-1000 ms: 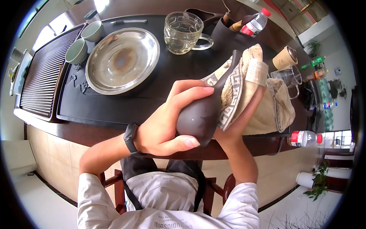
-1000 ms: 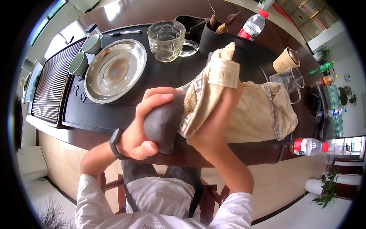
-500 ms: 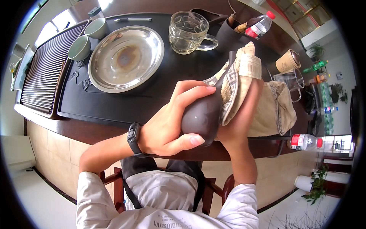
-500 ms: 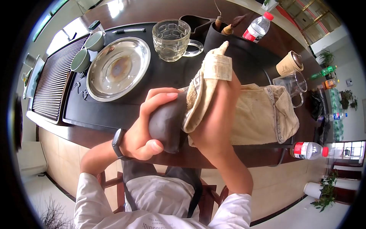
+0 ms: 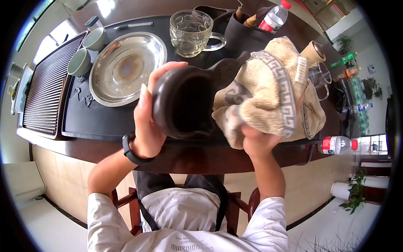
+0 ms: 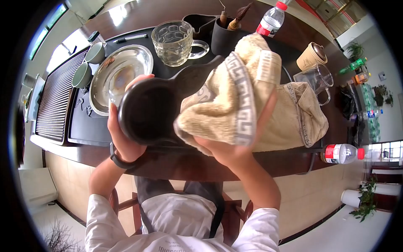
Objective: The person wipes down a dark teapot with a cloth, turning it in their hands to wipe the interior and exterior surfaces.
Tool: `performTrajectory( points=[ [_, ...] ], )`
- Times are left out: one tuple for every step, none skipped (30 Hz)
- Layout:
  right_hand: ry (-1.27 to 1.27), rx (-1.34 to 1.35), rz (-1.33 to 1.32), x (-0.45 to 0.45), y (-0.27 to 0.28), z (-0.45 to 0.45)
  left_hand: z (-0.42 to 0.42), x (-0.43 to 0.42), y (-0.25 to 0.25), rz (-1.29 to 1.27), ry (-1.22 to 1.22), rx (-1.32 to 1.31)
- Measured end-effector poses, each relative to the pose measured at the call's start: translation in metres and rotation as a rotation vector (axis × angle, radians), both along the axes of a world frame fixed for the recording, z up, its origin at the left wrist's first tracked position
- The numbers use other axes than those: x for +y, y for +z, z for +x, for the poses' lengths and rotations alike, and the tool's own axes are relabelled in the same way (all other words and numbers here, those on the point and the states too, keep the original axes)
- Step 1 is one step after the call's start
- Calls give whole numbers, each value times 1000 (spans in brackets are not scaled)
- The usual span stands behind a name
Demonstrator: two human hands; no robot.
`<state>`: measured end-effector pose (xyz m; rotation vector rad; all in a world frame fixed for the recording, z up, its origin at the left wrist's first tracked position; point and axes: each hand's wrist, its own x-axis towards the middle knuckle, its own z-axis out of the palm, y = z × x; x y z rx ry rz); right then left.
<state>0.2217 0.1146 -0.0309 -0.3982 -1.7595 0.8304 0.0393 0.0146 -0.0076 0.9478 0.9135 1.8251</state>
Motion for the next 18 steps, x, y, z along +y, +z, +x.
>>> performTrajectory(
  points=[
    [43, 104, -140, -2, -3, 1, -1, 0, 0, -20, -2, -79],
    [87, 196, -261, -3, -5, 2, -5, 0, -4, -19, -1, -79],
    [121, 298, -382, -4, -7, 2, -11, -2, -9, 5, -74, -165],
    [149, 381, -482, -5, -11, 3, -13, -3, -12, 28, -148, -250],
    [160, 440, -542, -4, -13, 4, -14, -3, -14, 29, -148, -250],
    [166, 493, -594, -4, -15, 6, -13, -2, -14, 38, -169, -324],
    [165, 529, -630, -4, -17, 7, -13, -2, -14, 47, -190, -399],
    [162, 552, -645, -3, -18, 7, -12, -2, -13, 48, -190, -399],
    [159, 571, -659, -2, -18, 8, -12, -3, -12, 6, -169, -440],
    [159, 578, -664, -3, -18, 8, -12, -4, -11, -36, -148, -482],
    [161, 583, -666, -2, -17, 8, -13, -4, -12, -35, -146, -482],
    [159, 578, -659, -3, -16, 8, -14, -3, -13, 12, -178, -454],
    [161, 566, -645, -3, -15, 7, -15, -2, -14, 60, -211, -424],
    [160, 550, -620, -3, -14, 6, -15, -2, -15, 61, -209, -425],
    [161, 518, -584, -3, -11, 4, -15, -3, -16, 91, -238, -432],
    [163, 477, -534, -4, -8, 2, -14, -3, -16, 121, -267, -438],
    [157, 435, -475, -4, -4, -2, -14, -3, -16, 121, -264, -439],
    [151, 370, -391, -3, -1, -7, -13, -1, -15, 159, -224, -290]
  ],
)
